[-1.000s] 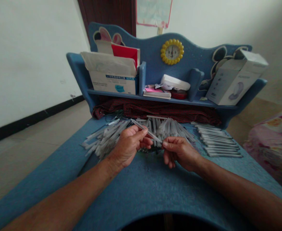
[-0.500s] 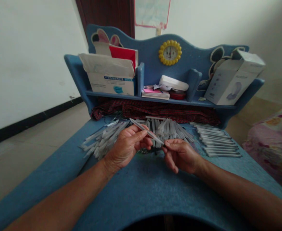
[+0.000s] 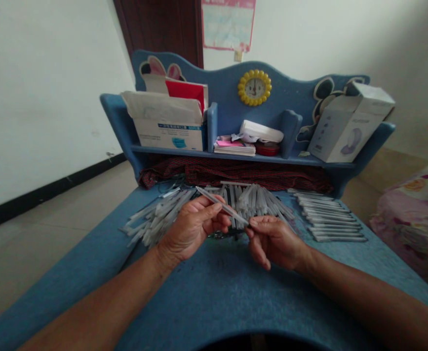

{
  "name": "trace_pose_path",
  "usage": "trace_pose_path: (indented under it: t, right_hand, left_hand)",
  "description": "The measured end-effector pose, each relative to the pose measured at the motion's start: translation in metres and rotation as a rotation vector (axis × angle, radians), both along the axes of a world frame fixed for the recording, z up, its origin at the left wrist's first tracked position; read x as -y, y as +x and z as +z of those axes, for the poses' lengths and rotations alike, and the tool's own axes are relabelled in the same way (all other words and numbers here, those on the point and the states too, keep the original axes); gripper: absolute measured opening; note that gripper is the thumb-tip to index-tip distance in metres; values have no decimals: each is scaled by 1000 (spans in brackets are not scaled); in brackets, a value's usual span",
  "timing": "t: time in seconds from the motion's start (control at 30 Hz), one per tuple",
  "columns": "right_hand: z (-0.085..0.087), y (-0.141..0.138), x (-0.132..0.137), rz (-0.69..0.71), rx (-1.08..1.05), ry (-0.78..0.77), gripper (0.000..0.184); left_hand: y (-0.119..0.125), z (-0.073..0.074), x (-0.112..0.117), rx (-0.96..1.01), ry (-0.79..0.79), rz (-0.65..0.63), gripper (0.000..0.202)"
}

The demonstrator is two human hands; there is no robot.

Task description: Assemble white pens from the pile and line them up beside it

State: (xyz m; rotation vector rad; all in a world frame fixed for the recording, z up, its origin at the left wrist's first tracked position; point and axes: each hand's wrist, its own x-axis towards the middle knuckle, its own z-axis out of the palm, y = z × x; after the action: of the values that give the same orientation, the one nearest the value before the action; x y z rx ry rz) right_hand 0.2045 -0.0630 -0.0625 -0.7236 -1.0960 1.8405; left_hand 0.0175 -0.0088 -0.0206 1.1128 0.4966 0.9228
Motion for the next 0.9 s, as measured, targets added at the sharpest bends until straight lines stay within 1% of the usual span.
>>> trace_pose_path:
  t: [0.13, 0.27, 0.33, 0.4, 0.47, 0.6, 0.67, 0.77, 0.83, 0.9]
  right_hand:
    - [-1, 0, 0, 23, -13, 14, 28]
    - [2, -1, 1, 31, 10, 4, 31]
    - [5, -3, 1, -15, 74, 19, 34]
    - [9, -4, 1, -97, 177, 83, 35]
    - [14, -4, 2, -172, 295, 187, 36]
    - [22, 1, 4, -221, 489, 430, 34]
    - [25, 3, 5, -273, 614, 610, 31]
    - [26, 3, 8, -348, 875, 884, 28]
    - [26, 2, 10, -328, 1007, 1005, 28]
    - [23, 2, 10, -283, 1084, 1085, 26]
  left_hand:
    - [-1, 0, 0, 8, -7, -11, 13]
    - [-1, 1, 1, -10, -9, 16, 15]
    - [0, 1, 0, -27, -7, 38, 15]
    - [-1, 1, -1, -51, -13, 55, 14]
    - [-1, 1, -3, -82, -29, 61, 13]
    - [-2, 4, -6, -129, -74, 32, 13]
    - [-2, 5, -7, -156, -83, -6, 15]
    - [1, 5, -4, -227, -68, -50, 17]
    - [2, 4, -1, -269, -54, -59, 17]
    - [2, 4, 0, -290, -48, -56, 17]
